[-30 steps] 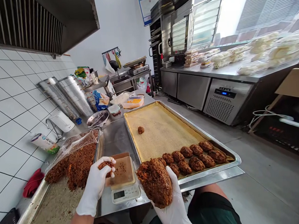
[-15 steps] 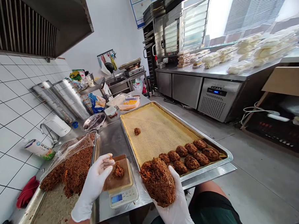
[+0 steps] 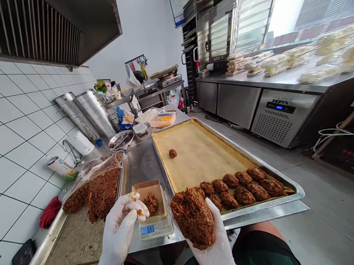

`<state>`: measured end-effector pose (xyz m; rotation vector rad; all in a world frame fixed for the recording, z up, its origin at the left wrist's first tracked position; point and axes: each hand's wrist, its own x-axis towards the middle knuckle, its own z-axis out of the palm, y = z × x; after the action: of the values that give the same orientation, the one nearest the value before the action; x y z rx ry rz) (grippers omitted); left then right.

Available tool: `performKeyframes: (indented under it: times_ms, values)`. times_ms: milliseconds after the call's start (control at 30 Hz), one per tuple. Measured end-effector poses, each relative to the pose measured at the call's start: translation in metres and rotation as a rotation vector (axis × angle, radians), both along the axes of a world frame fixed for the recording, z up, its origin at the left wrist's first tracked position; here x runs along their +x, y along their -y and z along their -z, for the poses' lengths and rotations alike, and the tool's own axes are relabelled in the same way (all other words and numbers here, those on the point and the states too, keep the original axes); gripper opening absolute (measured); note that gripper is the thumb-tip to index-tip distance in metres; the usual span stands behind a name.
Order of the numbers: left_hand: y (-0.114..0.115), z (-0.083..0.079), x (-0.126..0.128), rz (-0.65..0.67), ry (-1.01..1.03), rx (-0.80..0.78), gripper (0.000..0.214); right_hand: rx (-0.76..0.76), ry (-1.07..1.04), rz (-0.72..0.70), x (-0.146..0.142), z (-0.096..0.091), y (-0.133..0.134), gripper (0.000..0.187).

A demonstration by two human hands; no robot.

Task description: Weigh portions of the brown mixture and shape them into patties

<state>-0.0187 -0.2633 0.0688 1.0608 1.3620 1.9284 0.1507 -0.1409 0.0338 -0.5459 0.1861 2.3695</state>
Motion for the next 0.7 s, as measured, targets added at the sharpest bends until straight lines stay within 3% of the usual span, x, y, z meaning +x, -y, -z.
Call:
performKeyframes:
  times_ms: [133,333,533,700]
  values:
    - [0.003,-0.002,0.003,-0.026,-0.040,-0.008,0.018,0.016,-0.009,-0.037,-0.001,0.001,0.001,0.034]
    - [0.003,0.000,0.011,0.051,-0.057,-0.049,0.004,0.012,0.007,-0.053,-0.002,0.007,0.003,0.035]
    - [0.001,0.009,0.018,0.025,-0.103,-0.186,0.019,-0.020,0.026,-0.042,-0.004,0.003,0.009,0.033]
    - [-0.015,0.002,0.032,-0.002,-0.196,-0.333,0.021,-0.009,0.042,-0.062,-0.011,-0.002,0.019,0.035]
